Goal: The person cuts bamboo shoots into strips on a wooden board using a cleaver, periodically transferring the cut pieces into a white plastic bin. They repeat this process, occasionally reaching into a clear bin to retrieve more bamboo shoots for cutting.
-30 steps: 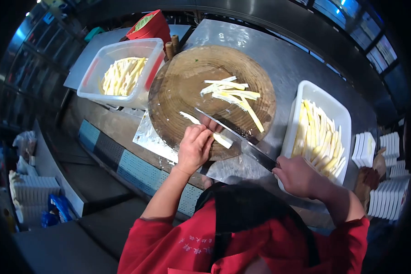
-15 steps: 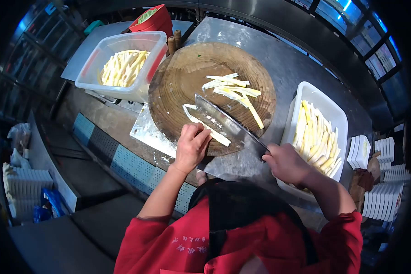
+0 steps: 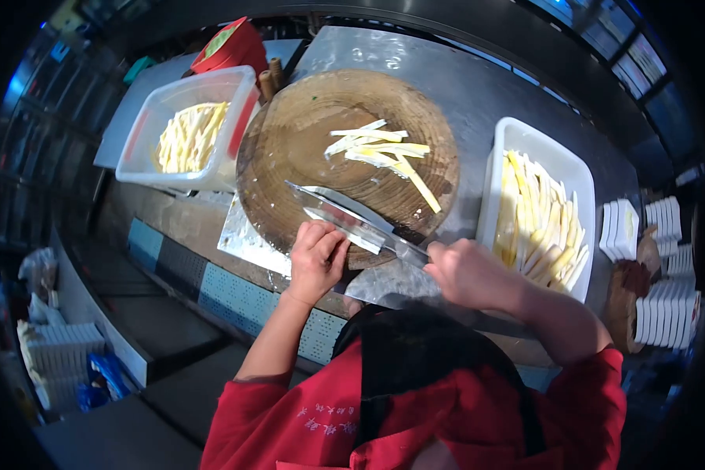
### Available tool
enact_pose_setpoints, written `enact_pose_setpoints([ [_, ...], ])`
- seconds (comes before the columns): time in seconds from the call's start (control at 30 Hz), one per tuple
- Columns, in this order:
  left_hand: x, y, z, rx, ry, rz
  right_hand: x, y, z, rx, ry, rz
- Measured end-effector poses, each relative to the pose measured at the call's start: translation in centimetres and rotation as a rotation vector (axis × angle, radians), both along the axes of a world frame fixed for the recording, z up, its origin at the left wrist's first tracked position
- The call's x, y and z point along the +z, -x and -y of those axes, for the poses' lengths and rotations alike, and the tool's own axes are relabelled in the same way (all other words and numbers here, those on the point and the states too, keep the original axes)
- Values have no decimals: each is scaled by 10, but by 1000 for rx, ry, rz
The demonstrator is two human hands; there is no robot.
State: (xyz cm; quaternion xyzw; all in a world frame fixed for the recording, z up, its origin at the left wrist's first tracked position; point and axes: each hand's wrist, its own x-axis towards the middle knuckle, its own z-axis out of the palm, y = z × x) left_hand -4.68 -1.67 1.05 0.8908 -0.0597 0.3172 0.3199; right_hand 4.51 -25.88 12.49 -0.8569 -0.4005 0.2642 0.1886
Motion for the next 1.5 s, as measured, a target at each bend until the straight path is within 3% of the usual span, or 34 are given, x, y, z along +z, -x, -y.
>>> enact_pose_setpoints([
  [0.2, 7, -35, 4, 17, -106, -48, 11, -3, 60, -234, -58, 114],
  [0.27, 2, -67, 2, 2, -229, -67, 19, 4, 93, -604, -212, -47],
  [0.33, 2, -102, 8, 55, -253, -89, 34, 15, 130, -676, -272, 123],
  [0.4, 33, -119, 37, 88, -267, -22, 43, 28, 160, -817, -267, 188],
  [0.47, 57, -123, 78, -59, -239, -13, 48, 46, 185, -1042, -322, 81],
  [0.53, 59, -124, 135, -396, -168, -23, 53, 61, 204, -1152, -378, 37],
  [0.6, 53, -124, 185, -751, -353, -94, 49, 74, 219, -1253, -456, -10],
  [0.67, 30, -122, 233, -1021, -297, -270, 43, 86, 235, -1289, -462, -4],
  [0.73, 8, -121, 266, -1091, -589, -303, 39, 96, 244, -1320, -499, -21],
  [0.77, -14, -116, 277, -1008, -589, -408, 37, 98, 248, -1329, -529, -39],
  [0.8, -6, -114, 285, -1015, -596, -403, 36, 100, 251, -1338, -535, -35],
  [0.87, 22, -108, 296, -911, -909, -694, 32, 101, 255, -1288, -534, -4],
  [0.93, 36, -110, 285, -935, -957, -690, 29, 99, 257, -1266, -535, 9],
  [1.0, 63, -108, 254, -920, -805, -332, 28, 93, 256, -1224, -539, 18],
  [1.1, 104, -100, 190, -784, -602, -306, 26, 76, 242, -1148, -507, 6],
  [1.17, 116, -89, 139, -641, -468, -332, 25, 64, 224, -1142, -543, -180],
  [1.27, 98, -75, 60, -389, -526, -235, 11, 43, 188, -955, -524, -204],
  [1.3, 87, -73, 37, -338, -527, -242, -4, 32, 179, -731, -486, 3],
  [1.4, 51, -63, -12, -270, -465, -174, -2, 16, 126, -591, -479, -111],
  [1.5, 29, -47, -25, -210, -508, -60, 5, 1, 82, -344, -212, -23],
])
